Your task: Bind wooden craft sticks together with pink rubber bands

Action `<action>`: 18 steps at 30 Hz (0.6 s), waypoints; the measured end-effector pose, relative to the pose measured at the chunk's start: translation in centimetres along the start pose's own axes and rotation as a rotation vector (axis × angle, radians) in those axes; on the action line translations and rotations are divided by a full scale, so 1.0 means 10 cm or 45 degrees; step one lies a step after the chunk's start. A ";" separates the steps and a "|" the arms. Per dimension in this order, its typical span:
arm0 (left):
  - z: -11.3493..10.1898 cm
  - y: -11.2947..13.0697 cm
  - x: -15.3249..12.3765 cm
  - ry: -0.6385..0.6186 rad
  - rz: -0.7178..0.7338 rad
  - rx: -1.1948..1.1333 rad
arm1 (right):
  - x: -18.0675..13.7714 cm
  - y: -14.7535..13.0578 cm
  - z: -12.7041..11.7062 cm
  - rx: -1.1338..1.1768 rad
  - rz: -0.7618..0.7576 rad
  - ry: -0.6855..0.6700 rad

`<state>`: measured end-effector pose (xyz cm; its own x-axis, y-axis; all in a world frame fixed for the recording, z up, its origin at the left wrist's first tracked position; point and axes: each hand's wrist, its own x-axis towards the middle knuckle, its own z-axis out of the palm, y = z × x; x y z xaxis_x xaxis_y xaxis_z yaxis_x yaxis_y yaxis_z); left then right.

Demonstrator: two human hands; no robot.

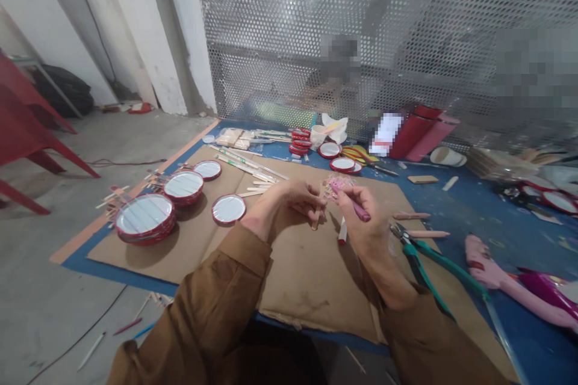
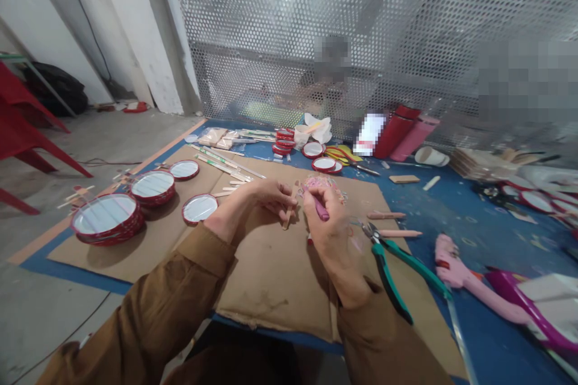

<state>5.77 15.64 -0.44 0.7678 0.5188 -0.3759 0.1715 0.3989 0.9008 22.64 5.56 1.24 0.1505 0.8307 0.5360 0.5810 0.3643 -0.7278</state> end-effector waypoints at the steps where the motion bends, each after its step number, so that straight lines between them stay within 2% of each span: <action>1: 0.00 0.01 0.00 0.003 0.000 0.008 | 0.00 0.00 0.00 0.006 -0.013 -0.022; 7: 0.04 0.01 -0.04 0.000 0.032 0.007 | 0.01 -0.01 0.00 0.016 -0.058 -0.118; 18: 0.03 -0.01 -0.02 0.026 0.019 0.014 | 0.02 0.02 0.00 0.029 -0.065 -0.094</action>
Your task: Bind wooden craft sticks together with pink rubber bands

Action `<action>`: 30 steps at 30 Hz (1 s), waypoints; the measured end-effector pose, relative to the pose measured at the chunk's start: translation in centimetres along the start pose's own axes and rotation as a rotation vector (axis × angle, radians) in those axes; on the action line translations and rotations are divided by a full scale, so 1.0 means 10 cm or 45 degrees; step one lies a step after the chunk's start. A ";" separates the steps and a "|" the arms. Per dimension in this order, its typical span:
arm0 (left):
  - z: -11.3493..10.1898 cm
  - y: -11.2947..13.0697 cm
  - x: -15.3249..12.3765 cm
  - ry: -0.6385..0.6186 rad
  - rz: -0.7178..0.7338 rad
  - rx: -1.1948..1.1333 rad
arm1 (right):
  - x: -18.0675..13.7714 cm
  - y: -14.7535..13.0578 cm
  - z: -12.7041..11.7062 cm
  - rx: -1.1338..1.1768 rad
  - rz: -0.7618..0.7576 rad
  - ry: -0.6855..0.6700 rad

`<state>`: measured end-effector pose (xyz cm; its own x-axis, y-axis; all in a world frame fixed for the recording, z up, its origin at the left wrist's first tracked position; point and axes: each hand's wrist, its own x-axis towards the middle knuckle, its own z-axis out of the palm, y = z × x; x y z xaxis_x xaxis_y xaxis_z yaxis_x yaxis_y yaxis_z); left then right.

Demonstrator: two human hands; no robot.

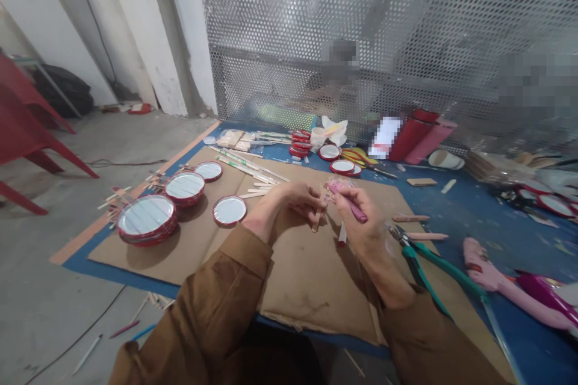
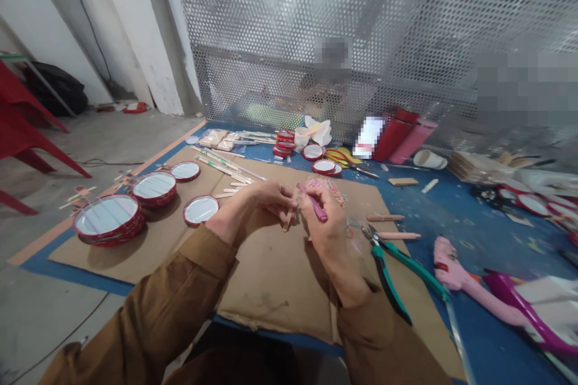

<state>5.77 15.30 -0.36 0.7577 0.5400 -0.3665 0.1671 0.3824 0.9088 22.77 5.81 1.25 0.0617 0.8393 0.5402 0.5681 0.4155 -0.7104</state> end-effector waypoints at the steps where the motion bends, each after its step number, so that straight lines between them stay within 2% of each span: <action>1: 0.01 0.01 -0.01 0.004 -0.007 0.009 | 0.00 0.00 0.00 0.001 0.004 -0.006; 4: 0.04 0.05 -0.04 0.036 -0.039 0.031 | 0.00 -0.02 -0.01 -0.003 0.032 -0.019; 10: 0.06 0.10 -0.05 0.117 -0.038 0.105 | -0.01 0.01 -0.01 0.034 0.101 0.108; 15: 0.07 0.11 -0.06 -0.017 -0.034 0.111 | 0.00 -0.04 -0.01 0.011 0.076 0.043; 30: 0.10 0.13 -0.10 0.095 -0.055 0.143 | 0.00 -0.12 0.01 0.017 0.037 -0.021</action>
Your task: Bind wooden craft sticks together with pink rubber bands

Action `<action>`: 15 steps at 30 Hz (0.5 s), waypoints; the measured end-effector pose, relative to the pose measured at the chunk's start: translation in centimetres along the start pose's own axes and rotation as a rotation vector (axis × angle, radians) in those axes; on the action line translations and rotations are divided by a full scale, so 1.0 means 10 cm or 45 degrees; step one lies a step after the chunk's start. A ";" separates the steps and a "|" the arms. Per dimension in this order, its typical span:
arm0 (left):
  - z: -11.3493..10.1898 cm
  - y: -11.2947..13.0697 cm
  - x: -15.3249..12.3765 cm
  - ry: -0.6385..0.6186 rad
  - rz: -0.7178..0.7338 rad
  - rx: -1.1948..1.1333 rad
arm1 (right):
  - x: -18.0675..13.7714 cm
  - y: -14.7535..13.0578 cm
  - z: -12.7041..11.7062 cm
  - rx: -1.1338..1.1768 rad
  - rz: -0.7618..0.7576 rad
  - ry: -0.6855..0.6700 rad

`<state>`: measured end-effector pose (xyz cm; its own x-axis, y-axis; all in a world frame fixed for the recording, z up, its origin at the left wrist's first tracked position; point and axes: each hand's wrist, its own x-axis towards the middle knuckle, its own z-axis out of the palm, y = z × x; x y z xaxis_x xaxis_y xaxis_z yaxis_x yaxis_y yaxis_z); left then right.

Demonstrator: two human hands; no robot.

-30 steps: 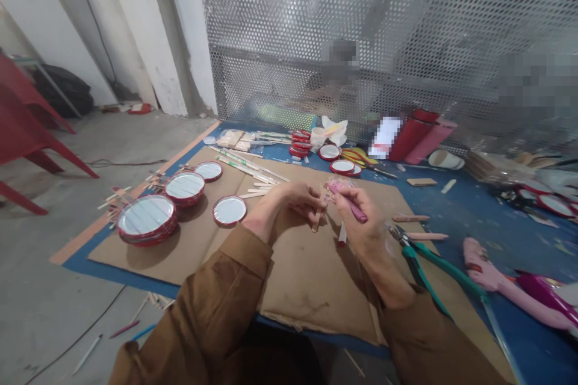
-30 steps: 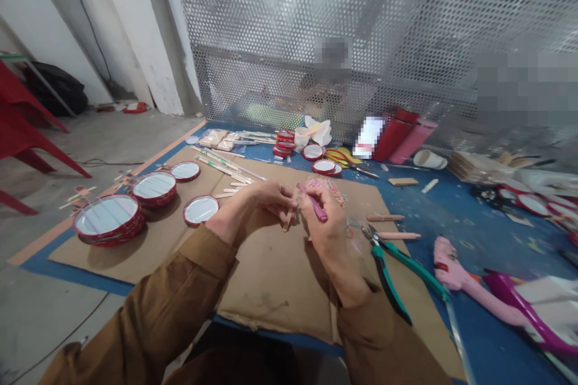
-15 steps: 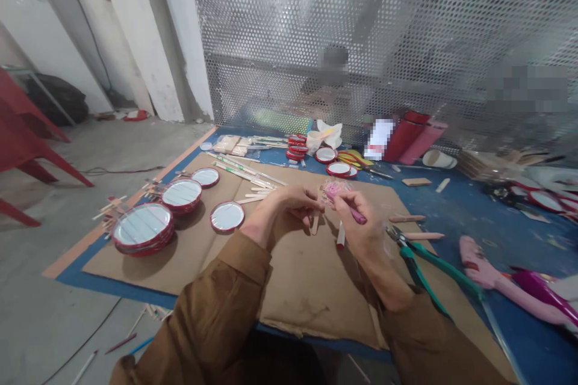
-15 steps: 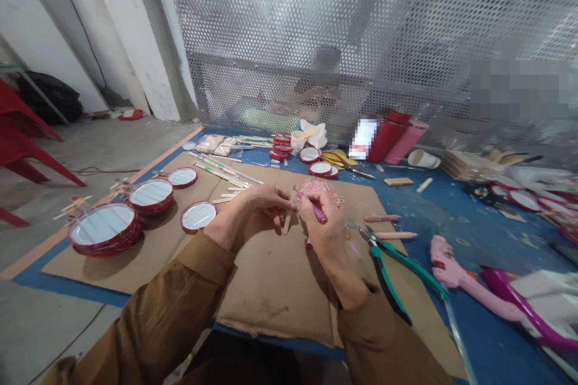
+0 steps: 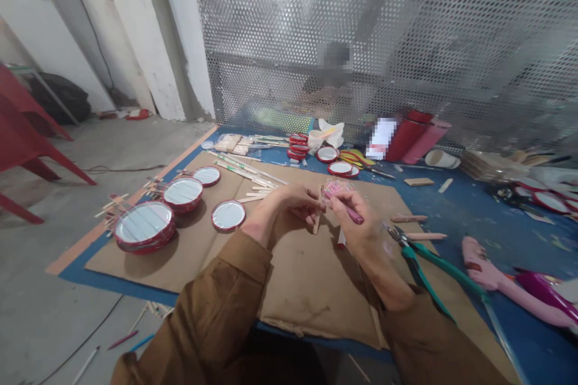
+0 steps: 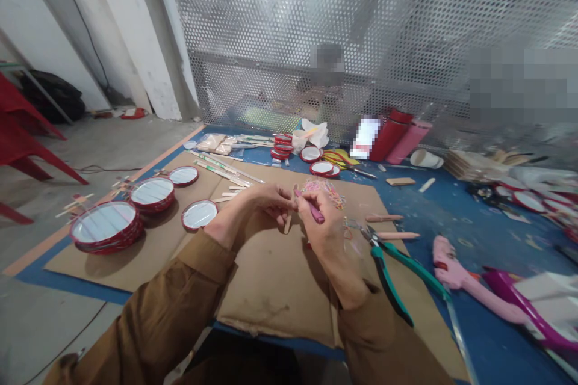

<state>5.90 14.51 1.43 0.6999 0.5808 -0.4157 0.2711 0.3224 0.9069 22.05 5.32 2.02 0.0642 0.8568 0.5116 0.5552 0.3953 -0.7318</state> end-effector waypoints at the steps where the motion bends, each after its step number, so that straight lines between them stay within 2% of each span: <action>1: 0.00 0.00 0.00 0.005 0.001 -0.003 | 0.00 0.00 0.00 -0.002 -0.002 -0.001; 8: -0.03 -0.03 0.02 -0.011 -0.001 -0.011 | -0.01 0.07 -0.01 -0.064 0.044 0.120; 15: -0.05 -0.04 0.03 -0.058 0.012 -0.006 | -0.01 0.00 -0.01 -0.041 0.017 0.078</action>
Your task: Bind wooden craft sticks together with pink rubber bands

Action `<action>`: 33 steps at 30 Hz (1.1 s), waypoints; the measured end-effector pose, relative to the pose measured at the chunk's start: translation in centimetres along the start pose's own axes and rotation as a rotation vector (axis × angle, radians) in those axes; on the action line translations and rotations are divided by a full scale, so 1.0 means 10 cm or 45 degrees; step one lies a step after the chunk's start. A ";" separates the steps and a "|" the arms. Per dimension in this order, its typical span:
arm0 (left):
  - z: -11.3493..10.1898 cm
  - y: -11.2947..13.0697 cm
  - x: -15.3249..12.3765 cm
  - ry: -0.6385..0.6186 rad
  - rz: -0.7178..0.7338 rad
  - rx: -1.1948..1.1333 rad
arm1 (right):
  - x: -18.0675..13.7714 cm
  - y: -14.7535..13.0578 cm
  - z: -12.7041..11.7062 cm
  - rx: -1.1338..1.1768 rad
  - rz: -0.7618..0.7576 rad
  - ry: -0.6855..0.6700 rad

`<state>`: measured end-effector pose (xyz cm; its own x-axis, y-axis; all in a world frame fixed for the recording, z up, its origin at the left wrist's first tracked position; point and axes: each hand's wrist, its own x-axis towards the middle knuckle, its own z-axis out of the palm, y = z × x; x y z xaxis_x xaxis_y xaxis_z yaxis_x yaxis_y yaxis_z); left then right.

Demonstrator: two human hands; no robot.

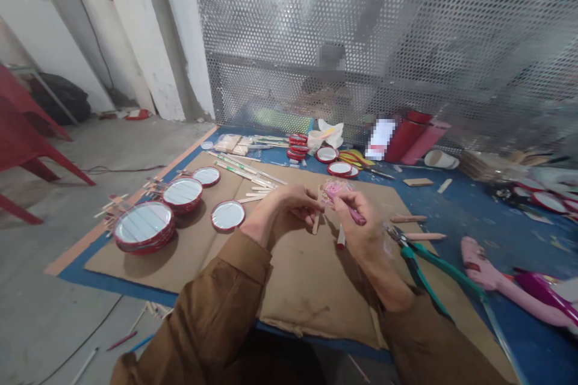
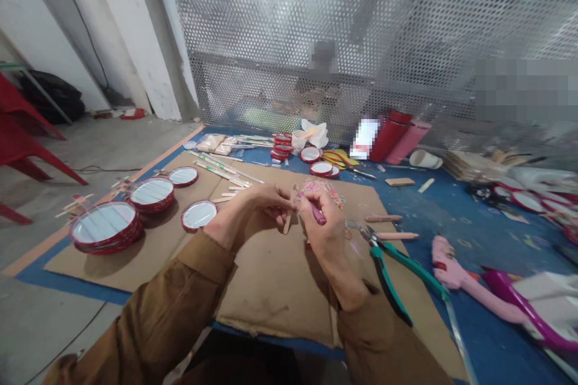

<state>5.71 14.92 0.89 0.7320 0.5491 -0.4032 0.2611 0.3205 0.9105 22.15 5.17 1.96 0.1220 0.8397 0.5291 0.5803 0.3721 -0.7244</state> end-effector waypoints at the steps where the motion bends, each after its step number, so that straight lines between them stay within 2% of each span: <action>1: 0.00 0.00 0.00 -0.003 0.007 0.000 | 0.00 -0.01 0.00 -0.004 -0.003 -0.015; 8: 0.03 0.02 -0.02 0.033 0.001 0.019 | 0.00 -0.04 0.03 0.049 -0.033 -0.089; 16: 0.02 0.02 -0.03 0.033 0.009 0.017 | 0.00 0.02 0.01 -0.002 0.012 0.018; 23: 0.02 0.02 -0.03 0.030 0.006 0.005 | -0.01 -0.04 0.01 0.004 -0.021 -0.050; 29: 0.04 0.03 -0.03 0.066 -0.018 0.004 | 0.01 0.06 0.03 0.053 0.002 0.042; 33: 0.02 0.03 -0.04 0.025 0.000 -0.003 | 0.01 0.06 0.06 0.120 -0.043 -0.018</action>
<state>5.66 14.64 1.32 0.7195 0.5641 -0.4050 0.2599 0.3221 0.9103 22.07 5.74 1.33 0.0920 0.8313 0.5481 0.5053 0.4353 -0.7451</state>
